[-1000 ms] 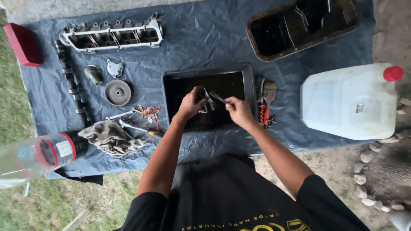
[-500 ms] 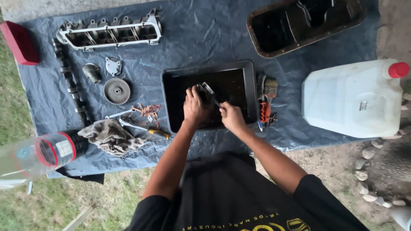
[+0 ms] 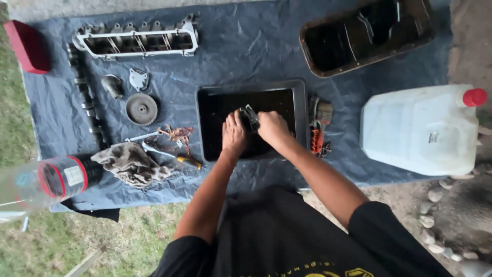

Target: The person scrubs a cylindrical metal engine part with a brush inside a black tray filled with dark liquid. They repeatedly dip the part and brush into the liquid while scrubbing the exterior and interior surfaces.

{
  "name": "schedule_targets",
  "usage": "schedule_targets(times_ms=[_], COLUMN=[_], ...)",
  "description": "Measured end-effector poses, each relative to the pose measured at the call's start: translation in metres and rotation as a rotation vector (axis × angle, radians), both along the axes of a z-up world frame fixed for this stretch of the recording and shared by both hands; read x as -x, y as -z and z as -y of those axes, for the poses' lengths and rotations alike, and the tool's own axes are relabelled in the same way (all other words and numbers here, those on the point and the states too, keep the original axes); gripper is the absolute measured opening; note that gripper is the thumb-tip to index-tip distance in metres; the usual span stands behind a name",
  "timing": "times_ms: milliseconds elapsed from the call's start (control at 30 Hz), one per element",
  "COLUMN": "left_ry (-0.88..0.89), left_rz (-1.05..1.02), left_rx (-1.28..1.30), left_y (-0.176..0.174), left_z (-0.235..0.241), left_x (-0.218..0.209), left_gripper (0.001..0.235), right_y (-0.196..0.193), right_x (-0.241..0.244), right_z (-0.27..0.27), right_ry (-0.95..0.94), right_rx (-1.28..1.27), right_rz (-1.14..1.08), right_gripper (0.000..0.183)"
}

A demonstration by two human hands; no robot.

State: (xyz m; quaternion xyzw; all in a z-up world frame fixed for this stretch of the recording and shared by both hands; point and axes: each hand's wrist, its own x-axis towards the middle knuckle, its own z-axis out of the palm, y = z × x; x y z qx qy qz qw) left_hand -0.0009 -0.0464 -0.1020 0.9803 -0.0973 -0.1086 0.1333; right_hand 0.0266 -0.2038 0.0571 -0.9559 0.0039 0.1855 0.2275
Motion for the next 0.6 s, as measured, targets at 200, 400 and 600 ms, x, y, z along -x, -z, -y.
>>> schedule_targets(times_ms=[200,400,600], left_ry=[-0.040,-0.001,0.076], left_rz=[0.012,0.027,0.081], left_rx=[-0.017,0.040,0.014], left_y=[0.003,-0.016,-0.038], left_z=[0.004,0.006,0.007], left_x=[0.002,0.003,0.003], left_gripper=[0.113,0.072,0.061], right_y=[0.032,-0.014,-0.015], right_x=[-0.009,-0.020,-0.019], right_z=[-0.002,-0.015,0.008], right_ry=[-0.072,-0.120,-0.224], right_rx=[-0.051,-0.025,0.119], right_rz=[0.056,0.004,0.005], right_gripper=[0.012,0.017,0.016])
